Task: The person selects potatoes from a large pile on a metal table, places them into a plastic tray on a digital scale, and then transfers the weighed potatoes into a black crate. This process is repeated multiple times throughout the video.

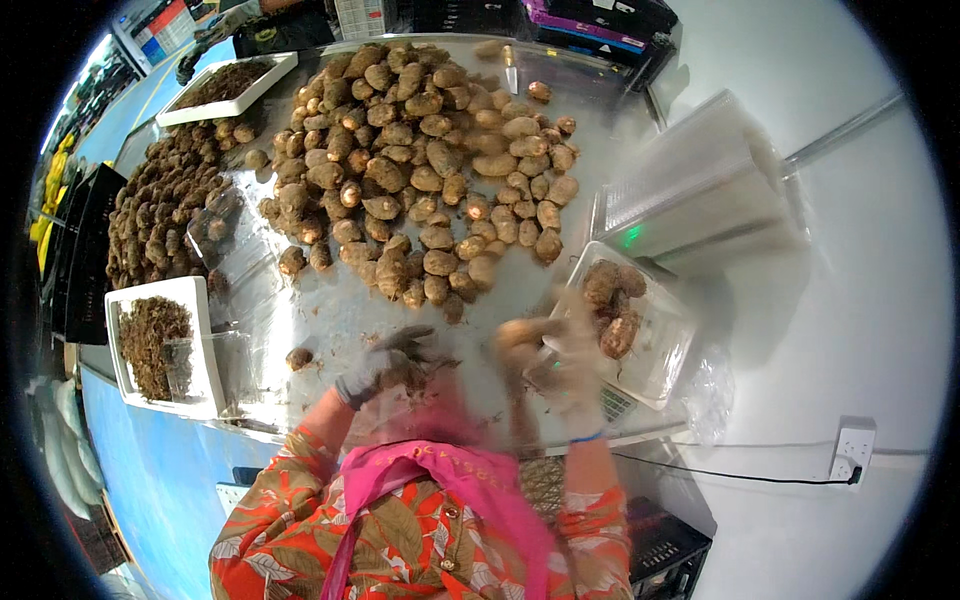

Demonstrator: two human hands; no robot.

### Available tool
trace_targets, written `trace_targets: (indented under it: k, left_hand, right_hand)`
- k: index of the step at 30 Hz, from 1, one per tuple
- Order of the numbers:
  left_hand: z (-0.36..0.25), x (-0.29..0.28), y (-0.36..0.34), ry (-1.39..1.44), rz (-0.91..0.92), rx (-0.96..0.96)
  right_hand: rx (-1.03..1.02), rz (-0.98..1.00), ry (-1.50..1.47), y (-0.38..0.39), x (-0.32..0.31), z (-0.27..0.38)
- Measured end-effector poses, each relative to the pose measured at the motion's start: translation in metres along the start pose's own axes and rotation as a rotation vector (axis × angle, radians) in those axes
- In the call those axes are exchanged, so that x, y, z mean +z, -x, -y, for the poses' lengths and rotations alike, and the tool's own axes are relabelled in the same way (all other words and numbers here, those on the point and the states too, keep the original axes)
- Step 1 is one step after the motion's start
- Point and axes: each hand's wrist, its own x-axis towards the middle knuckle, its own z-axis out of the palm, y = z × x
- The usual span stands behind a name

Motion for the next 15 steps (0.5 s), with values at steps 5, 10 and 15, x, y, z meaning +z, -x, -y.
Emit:
trace_targets:
  k: [5,10,15]
  left_hand:
    - [0.030,0.012,-0.012,0.571,0.236,-0.212]
    - [0.032,-0.007,-0.005,0.926,0.223,-0.266]
    - [0.021,-0.025,-0.009,0.192,0.191,-0.026]
  right_hand:
    - [0.240,0.271,0.515,-0.021,0.057,-0.007]
    - [0.022,0.036,0.597,-0.084,0.062,-0.090]
    - [0.125,-0.072,0.849,-0.112,0.080,-0.111]
